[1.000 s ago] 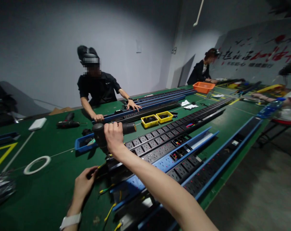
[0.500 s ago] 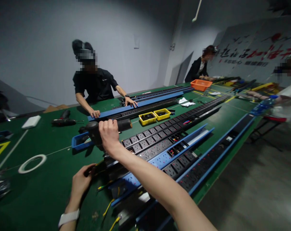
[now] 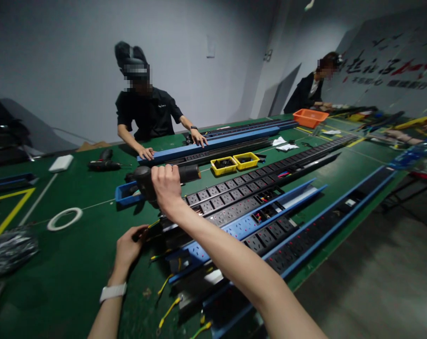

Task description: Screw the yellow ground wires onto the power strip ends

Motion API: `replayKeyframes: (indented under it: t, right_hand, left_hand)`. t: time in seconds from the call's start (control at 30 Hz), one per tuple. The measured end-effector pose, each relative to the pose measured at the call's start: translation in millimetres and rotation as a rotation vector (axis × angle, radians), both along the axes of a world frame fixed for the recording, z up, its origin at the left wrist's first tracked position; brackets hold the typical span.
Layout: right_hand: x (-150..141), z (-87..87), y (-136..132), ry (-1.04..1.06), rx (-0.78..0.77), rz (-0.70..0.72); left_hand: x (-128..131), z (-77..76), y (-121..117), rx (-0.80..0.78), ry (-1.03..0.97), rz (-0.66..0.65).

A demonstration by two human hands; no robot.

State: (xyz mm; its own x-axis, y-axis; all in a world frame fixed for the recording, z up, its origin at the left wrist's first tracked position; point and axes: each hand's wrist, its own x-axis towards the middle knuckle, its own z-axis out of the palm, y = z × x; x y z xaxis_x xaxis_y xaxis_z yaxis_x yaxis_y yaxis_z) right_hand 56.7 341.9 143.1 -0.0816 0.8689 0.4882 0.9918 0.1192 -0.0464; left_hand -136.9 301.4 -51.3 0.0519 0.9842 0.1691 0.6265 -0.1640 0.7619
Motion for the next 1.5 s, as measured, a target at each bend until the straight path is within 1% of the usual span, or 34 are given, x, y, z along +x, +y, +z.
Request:
replayKeyframes:
  t: [0.13, 0.27, 0.37, 0.53, 0.83, 1.03, 1.17, 1.3, 1.5]
  right_hand:
    - [-2, 2.7, 0, -0.001, -0.007, 0.017]
    - [-2, 2.1, -2, -0.005, 0.024, 0.030]
    - [-4, -0.5, -4, -0.044, 0.077, 0.026]
    - [-4, -4.3, -4, -0.103, 0.116, 0.011]
    - [8, -1.1, -5, -0.092, 0.082, -0.006]
    - [12, -2.9, -7, -0.048, 0.058, 0.002]
    - [8, -3.0, -7, -0.071, 0.050, 0.018]
    - [4, 1.4, -7, -0.080, 0.024, 0.011]
    - [6, 9.0, -12, -0.108, -0.012, -0.006]
  left_hand:
    - [2, 5.6, -1, 0.013, 0.014, -0.013]
    - [2, 8.4, -4, 0.016, 0.009, -0.024]
    - [-1, 5.8, -4, 0.008, 0.035, -0.004]
    - [-5, 0.4, -2, -0.017, 0.077, 0.025]
    - [-2, 10.0, -5, -0.021, 0.109, 0.059]
    - [-2, 7.6, -4, 0.017, 0.115, 0.034]
    - [-3, 8.4, -5, 0.032, 0.101, 0.031]
    - [-3, 7.3, -4, 0.025, 0.110, 0.016]
    - [-5, 4.7, -4, -0.011, 0.114, 0.052]
